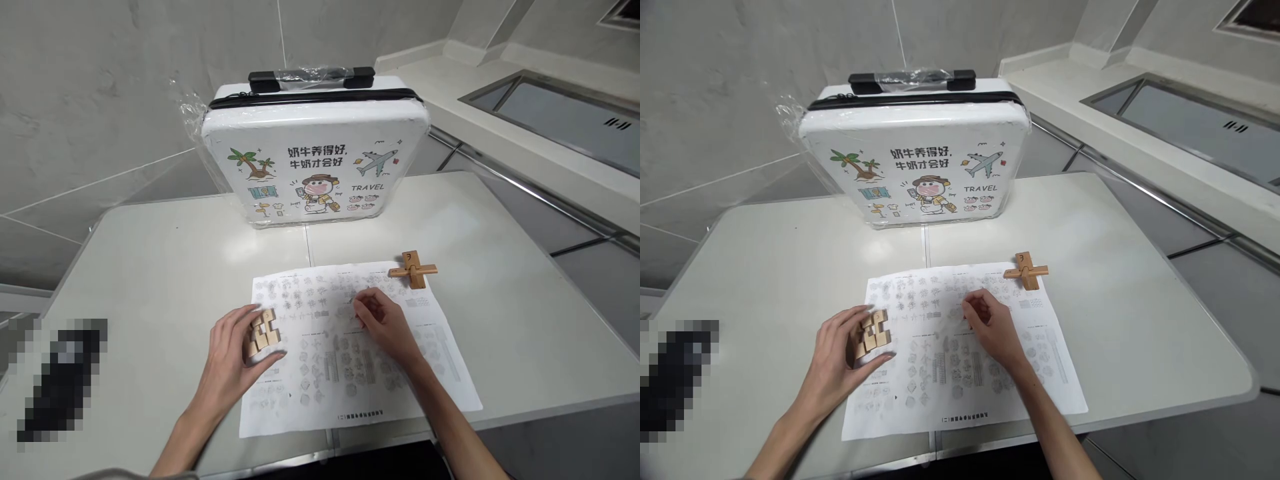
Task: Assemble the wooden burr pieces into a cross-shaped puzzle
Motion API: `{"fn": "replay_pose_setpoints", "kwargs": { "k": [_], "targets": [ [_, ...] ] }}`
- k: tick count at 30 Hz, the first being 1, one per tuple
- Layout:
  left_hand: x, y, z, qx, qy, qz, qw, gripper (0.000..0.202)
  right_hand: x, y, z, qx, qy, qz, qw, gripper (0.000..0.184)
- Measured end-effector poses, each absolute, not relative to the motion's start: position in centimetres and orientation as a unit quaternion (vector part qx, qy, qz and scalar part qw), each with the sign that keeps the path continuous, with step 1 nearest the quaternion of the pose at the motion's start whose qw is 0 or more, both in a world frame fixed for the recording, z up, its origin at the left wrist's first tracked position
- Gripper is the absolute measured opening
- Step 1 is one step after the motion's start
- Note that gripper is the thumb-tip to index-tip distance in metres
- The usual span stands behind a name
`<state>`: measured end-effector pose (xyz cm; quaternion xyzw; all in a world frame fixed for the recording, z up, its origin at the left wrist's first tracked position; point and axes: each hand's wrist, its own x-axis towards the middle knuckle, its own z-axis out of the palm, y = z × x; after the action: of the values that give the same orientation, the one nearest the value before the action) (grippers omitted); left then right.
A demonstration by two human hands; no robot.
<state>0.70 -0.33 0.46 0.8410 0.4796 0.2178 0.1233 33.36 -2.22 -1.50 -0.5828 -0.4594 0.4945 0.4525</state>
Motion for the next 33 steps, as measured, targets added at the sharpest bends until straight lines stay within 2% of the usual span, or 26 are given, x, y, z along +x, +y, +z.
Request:
{"fn": "replay_pose_setpoints", "kwargs": {
  "k": [3, 19, 25, 33],
  "targets": [
    [0.0, -0.4, 0.0, 0.837, 0.490, 0.205, 0.133, 0.080, 33.3, -2.2, -1.5, -0.591, -0.468, 0.485, 0.443, 0.029],
    [-0.2, 0.6, -0.5, 0.841, 0.472, 0.180, 0.191, 0.069, 33.3, -2.2, -1.4, -0.609, -0.490, 0.464, 0.416, 0.031],
    [1.0, 1.3, -0.1, 0.839, 0.461, 0.204, 0.207, 0.069, 33.2, -2.3, -1.5, -0.609, -0.495, 0.460, 0.416, 0.029],
    [8.3, 3.2, 0.5, 0.847, 0.384, 0.188, 0.316, 0.069, 33.2, -2.3, -1.4, -0.599, -0.542, 0.423, 0.411, 0.023]
  ]
}}
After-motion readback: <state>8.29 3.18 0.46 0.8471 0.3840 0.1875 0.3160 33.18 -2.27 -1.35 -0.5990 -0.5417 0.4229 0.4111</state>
